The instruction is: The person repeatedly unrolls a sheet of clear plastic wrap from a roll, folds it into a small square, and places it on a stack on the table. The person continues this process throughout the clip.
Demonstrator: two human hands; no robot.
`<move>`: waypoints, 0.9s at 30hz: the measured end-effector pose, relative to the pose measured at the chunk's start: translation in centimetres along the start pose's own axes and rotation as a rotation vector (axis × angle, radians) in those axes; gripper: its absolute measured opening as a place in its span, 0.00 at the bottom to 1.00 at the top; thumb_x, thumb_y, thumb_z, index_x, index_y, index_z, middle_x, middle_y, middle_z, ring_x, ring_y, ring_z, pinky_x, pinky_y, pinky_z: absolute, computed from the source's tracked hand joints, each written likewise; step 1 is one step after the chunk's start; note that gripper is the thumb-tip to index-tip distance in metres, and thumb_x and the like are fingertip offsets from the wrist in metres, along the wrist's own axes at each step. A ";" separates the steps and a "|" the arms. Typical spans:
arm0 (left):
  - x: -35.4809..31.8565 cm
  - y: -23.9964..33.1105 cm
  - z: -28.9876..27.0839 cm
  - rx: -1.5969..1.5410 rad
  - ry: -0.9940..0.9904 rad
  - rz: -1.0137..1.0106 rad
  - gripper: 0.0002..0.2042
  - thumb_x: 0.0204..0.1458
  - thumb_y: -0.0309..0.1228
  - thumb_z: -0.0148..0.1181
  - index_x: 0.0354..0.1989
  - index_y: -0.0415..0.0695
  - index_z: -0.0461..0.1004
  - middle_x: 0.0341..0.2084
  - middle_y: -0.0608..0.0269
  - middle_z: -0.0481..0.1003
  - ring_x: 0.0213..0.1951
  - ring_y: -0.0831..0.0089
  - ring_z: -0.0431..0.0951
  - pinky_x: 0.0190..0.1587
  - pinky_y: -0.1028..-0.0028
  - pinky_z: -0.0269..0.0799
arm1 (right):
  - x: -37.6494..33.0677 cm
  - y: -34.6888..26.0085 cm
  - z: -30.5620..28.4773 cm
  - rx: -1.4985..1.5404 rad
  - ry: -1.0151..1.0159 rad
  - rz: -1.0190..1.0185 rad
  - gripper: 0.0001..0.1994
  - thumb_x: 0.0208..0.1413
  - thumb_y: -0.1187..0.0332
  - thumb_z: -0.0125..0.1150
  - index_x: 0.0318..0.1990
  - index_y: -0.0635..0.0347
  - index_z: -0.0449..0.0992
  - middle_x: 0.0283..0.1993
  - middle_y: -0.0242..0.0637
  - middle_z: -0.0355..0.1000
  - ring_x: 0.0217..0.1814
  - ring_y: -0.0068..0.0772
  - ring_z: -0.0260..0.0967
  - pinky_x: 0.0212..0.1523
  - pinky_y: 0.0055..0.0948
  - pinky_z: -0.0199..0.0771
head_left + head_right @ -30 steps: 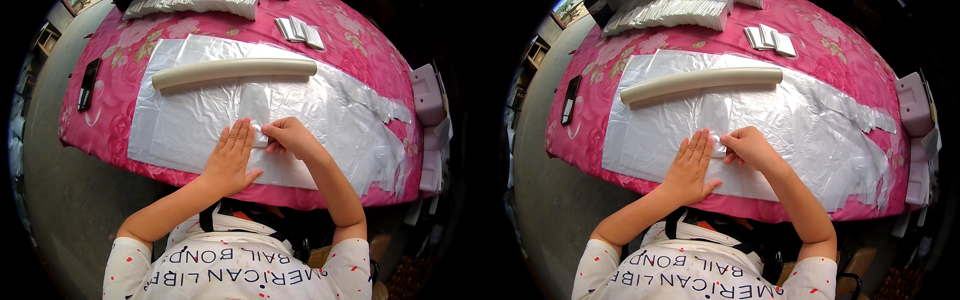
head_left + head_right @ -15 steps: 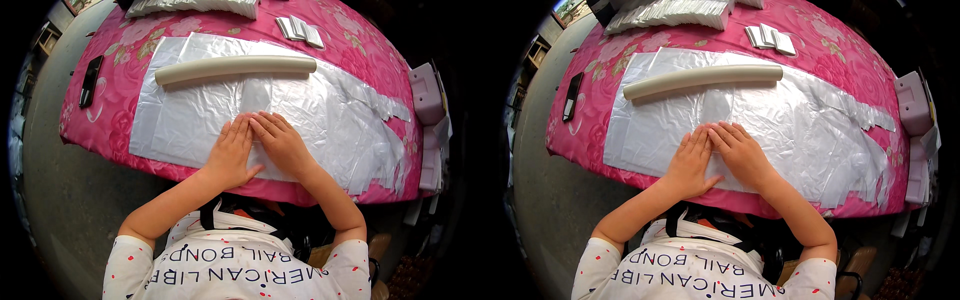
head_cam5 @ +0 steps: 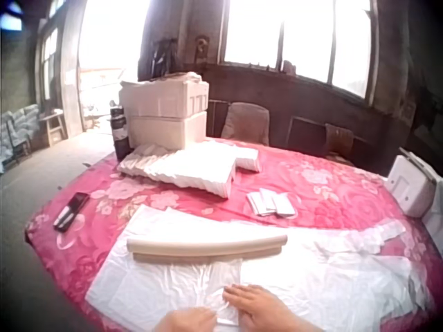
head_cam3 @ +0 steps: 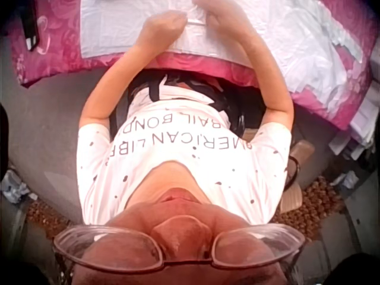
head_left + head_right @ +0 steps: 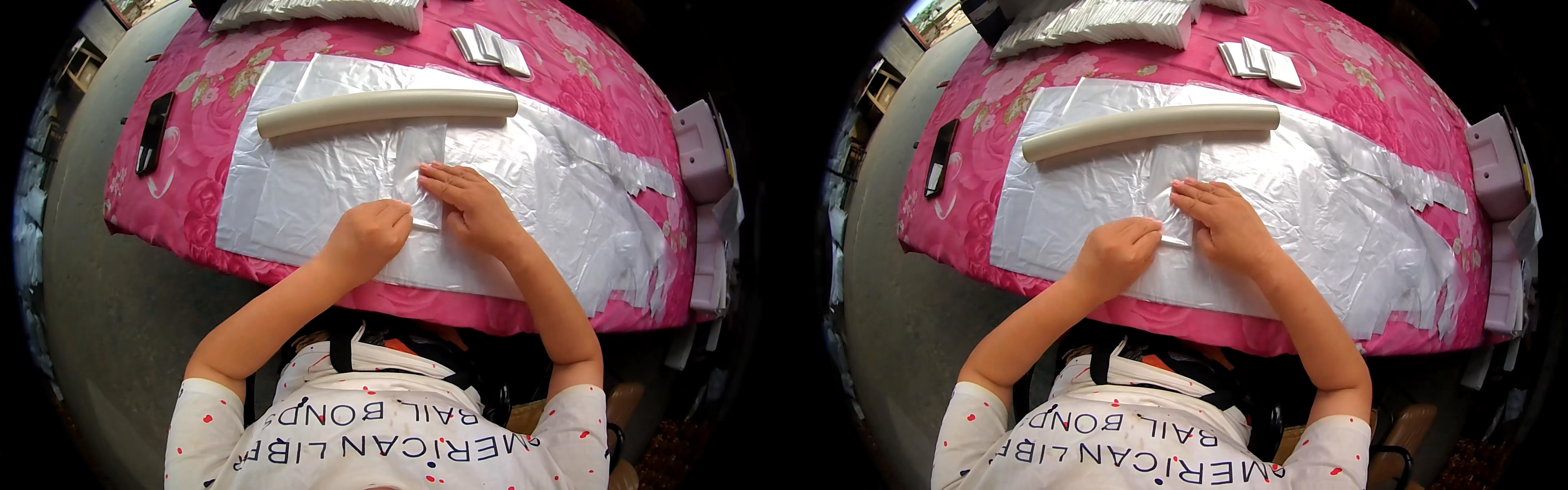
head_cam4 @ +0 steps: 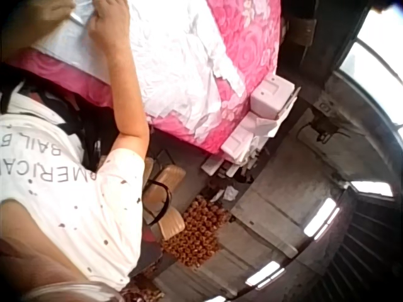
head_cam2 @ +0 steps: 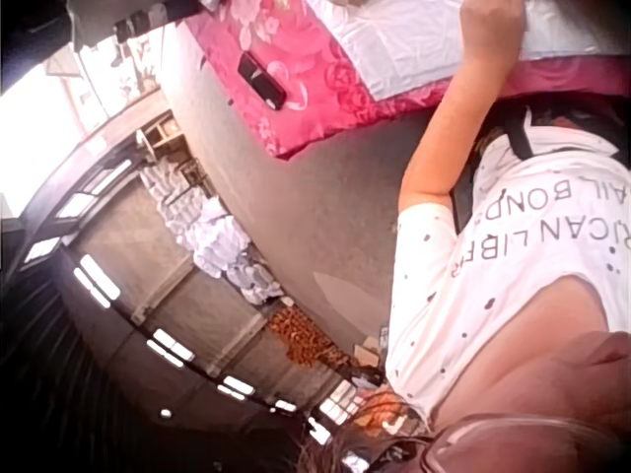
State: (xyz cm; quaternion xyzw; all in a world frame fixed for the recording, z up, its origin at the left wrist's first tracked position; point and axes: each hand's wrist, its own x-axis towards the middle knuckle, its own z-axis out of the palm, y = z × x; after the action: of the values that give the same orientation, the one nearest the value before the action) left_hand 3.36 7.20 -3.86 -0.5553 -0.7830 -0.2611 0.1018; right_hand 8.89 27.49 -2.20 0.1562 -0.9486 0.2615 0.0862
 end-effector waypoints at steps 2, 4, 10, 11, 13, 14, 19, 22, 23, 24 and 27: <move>0.1 0.3 -0.7 -0.130 -0.013 -0.079 0.09 0.36 0.20 0.58 0.29 0.38 0.74 0.34 0.58 0.76 0.34 0.66 0.78 0.35 0.72 0.75 | -0.3 0.0 0.1 -0.017 0.046 -0.028 0.19 0.40 0.80 0.52 0.44 0.60 0.75 0.51 0.35 0.71 0.54 0.36 0.66 0.55 0.35 0.63; -0.3 0.6 -1.5 -0.271 -0.026 -0.058 0.09 0.36 0.21 0.58 0.30 0.40 0.74 0.35 0.59 0.76 0.35 0.67 0.78 0.37 0.71 0.75 | -1.0 -0.5 0.3 -0.031 0.095 -0.079 0.15 0.39 0.80 0.55 0.38 0.58 0.77 0.45 0.31 0.74 0.46 0.34 0.69 0.48 0.32 0.67; -3.6 2.0 -2.8 -0.198 -0.126 0.206 0.20 0.39 0.30 0.58 0.46 0.42 0.73 0.47 0.61 0.73 0.51 0.70 0.72 0.61 0.62 0.56 | -4.3 -4.1 1.2 -0.013 0.111 -0.157 0.15 0.36 0.76 0.61 0.37 0.56 0.77 0.40 0.30 0.74 0.40 0.31 0.70 0.40 0.29 0.71; -3.8 1.9 -2.6 -0.158 -0.129 0.182 0.21 0.39 0.30 0.59 0.46 0.42 0.72 0.48 0.61 0.73 0.51 0.70 0.72 0.61 0.63 0.56 | -4.5 -4.2 1.3 -0.010 0.110 -0.154 0.15 0.36 0.76 0.62 0.37 0.57 0.77 0.41 0.30 0.74 0.40 0.31 0.70 0.40 0.29 0.72; -3.9 1.7 -2.1 -0.079 -0.129 0.137 0.21 0.40 0.30 0.59 0.47 0.42 0.72 0.48 0.60 0.73 0.51 0.70 0.72 0.60 0.64 0.57 | -4.7 -4.2 1.3 -0.004 0.117 -0.150 0.16 0.35 0.76 0.62 0.37 0.57 0.77 0.41 0.31 0.74 0.39 0.32 0.70 0.40 0.29 0.72; -4.0 1.6 -1.8 -0.066 -0.117 0.137 0.21 0.40 0.29 0.59 0.47 0.42 0.72 0.48 0.61 0.73 0.51 0.70 0.72 0.60 0.64 0.58 | -4.7 -4.1 1.3 0.003 0.125 -0.149 0.16 0.35 0.76 0.62 0.38 0.57 0.77 0.41 0.31 0.74 0.39 0.32 0.70 0.40 0.29 0.72; -4.1 1.2 -1.0 -0.146 -0.061 0.074 0.20 0.42 0.26 0.59 0.47 0.44 0.72 0.46 0.59 0.74 0.48 0.69 0.74 0.55 0.66 0.62 | -4.8 -3.7 1.1 0.097 0.145 -0.038 0.16 0.35 0.78 0.62 0.37 0.57 0.77 0.38 0.31 0.75 0.35 0.33 0.69 0.35 0.28 0.72; -3.3 1.4 -1.3 -0.358 -0.049 -0.145 0.19 0.43 0.24 0.60 0.47 0.43 0.72 0.43 0.57 0.75 0.42 0.66 0.77 0.47 0.70 0.68 | -4.3 -3.4 1.1 0.221 0.193 0.098 0.10 0.41 0.78 0.61 0.35 0.60 0.78 0.27 0.32 0.74 0.27 0.28 0.68 0.28 0.25 0.69; -3.0 1.4 -1.2 -0.369 -0.050 -0.239 0.20 0.44 0.24 0.59 0.49 0.41 0.70 0.39 0.58 0.76 0.38 0.66 0.77 0.42 0.70 0.68 | -4.0 -3.6 1.0 0.292 0.141 0.270 0.07 0.44 0.77 0.60 0.34 0.61 0.78 0.25 0.32 0.73 0.25 0.26 0.68 0.27 0.24 0.68; -2.7 1.4 -1.0 -0.379 -0.049 -0.334 0.22 0.45 0.24 0.59 0.51 0.39 0.68 0.35 0.58 0.77 0.34 0.65 0.77 0.37 0.70 0.69 | -3.5 -3.9 0.5 0.360 0.086 0.439 0.05 0.47 0.75 0.60 0.33 0.63 0.78 0.23 0.31 0.72 0.23 0.23 0.67 0.26 0.23 0.66; -1.0 1.1 -0.7 -0.496 -0.016 -0.570 0.27 0.48 0.27 0.59 0.57 0.33 0.60 0.26 0.57 0.76 0.24 0.62 0.77 0.28 0.70 0.70 | -1.8 -3.3 0.1 0.463 -0.028 0.705 0.10 0.55 0.67 0.55 0.30 0.66 0.77 0.18 0.28 0.69 0.19 0.14 0.63 0.22 0.19 0.62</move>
State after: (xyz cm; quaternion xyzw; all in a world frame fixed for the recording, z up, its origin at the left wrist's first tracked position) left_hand 4.60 6.34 -3.41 -0.3251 -0.8199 -0.4561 -0.1186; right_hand 11.73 25.19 -1.21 -0.1593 -0.8611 0.4793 -0.0588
